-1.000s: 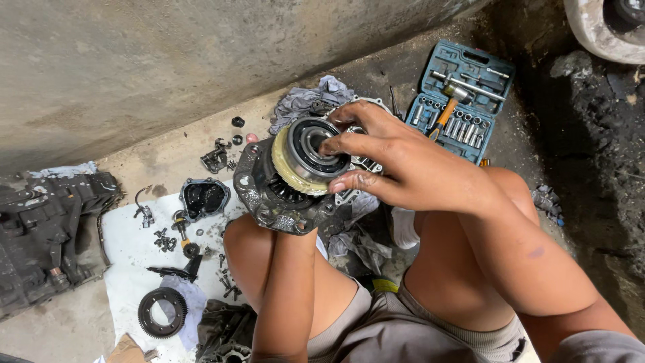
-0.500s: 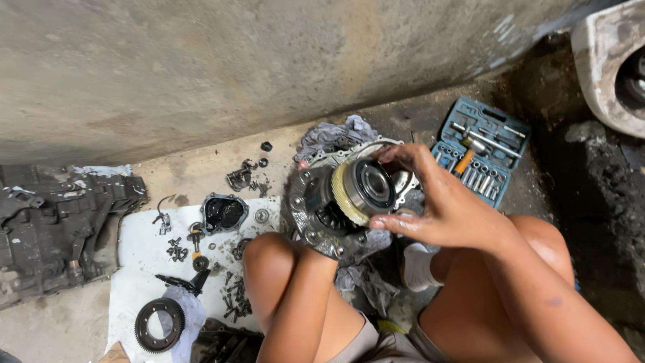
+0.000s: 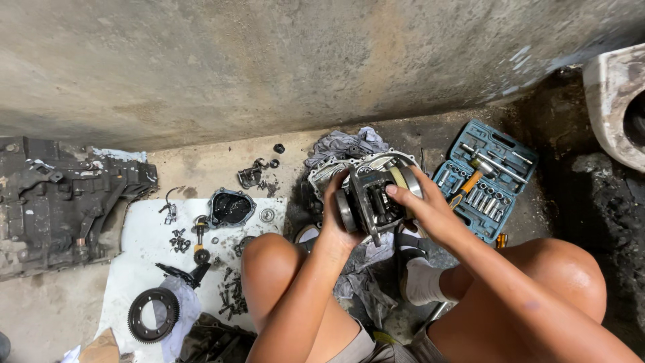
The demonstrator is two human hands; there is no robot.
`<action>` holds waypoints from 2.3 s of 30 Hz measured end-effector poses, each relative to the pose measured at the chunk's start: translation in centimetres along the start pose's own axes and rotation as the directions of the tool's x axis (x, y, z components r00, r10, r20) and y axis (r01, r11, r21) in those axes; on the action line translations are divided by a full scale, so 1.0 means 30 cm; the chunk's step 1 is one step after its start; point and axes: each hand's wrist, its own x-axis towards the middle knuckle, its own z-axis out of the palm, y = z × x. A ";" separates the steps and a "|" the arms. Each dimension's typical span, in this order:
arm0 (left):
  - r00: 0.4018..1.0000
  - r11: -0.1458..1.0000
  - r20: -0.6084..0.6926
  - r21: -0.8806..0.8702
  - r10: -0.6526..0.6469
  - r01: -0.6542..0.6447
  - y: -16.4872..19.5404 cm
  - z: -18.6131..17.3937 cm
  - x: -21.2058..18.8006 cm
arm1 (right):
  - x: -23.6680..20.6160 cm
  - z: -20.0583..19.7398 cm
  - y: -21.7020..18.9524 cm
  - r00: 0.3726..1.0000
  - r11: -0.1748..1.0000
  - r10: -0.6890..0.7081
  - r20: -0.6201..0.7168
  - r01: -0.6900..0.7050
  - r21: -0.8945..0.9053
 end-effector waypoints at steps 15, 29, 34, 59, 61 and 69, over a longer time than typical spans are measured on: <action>0.979 0.771 0.093 0.604 0.183 -0.202 -0.013 -0.040 -0.101 | -0.075 0.025 0.010 0.963 0.595 0.235 0.131 -0.249 0.764; 0.870 0.471 0.362 0.736 0.335 -0.487 0.100 0.141 -0.170 | -0.081 0.044 -0.118 0.932 0.608 0.166 0.323 -0.354 0.710; 0.984 0.892 0.030 0.417 0.175 -0.172 0.100 0.084 -0.137 | -0.038 0.068 -0.091 0.995 0.933 -0.040 0.091 0.004 0.359; 0.978 0.991 0.168 0.036 0.119 -0.127 0.036 0.093 -0.184 | -0.117 0.062 -0.073 0.972 0.844 -0.219 0.085 0.145 0.516; 0.953 0.982 0.235 -0.027 0.189 -0.187 0.031 0.105 -0.187 | -0.138 0.055 -0.073 0.957 0.872 -0.285 0.055 0.235 0.430; 0.906 0.953 0.301 -0.033 0.296 -0.300 0.075 0.061 -0.159 | -0.111 0.084 -0.025 0.874 0.874 -0.485 0.015 0.484 0.051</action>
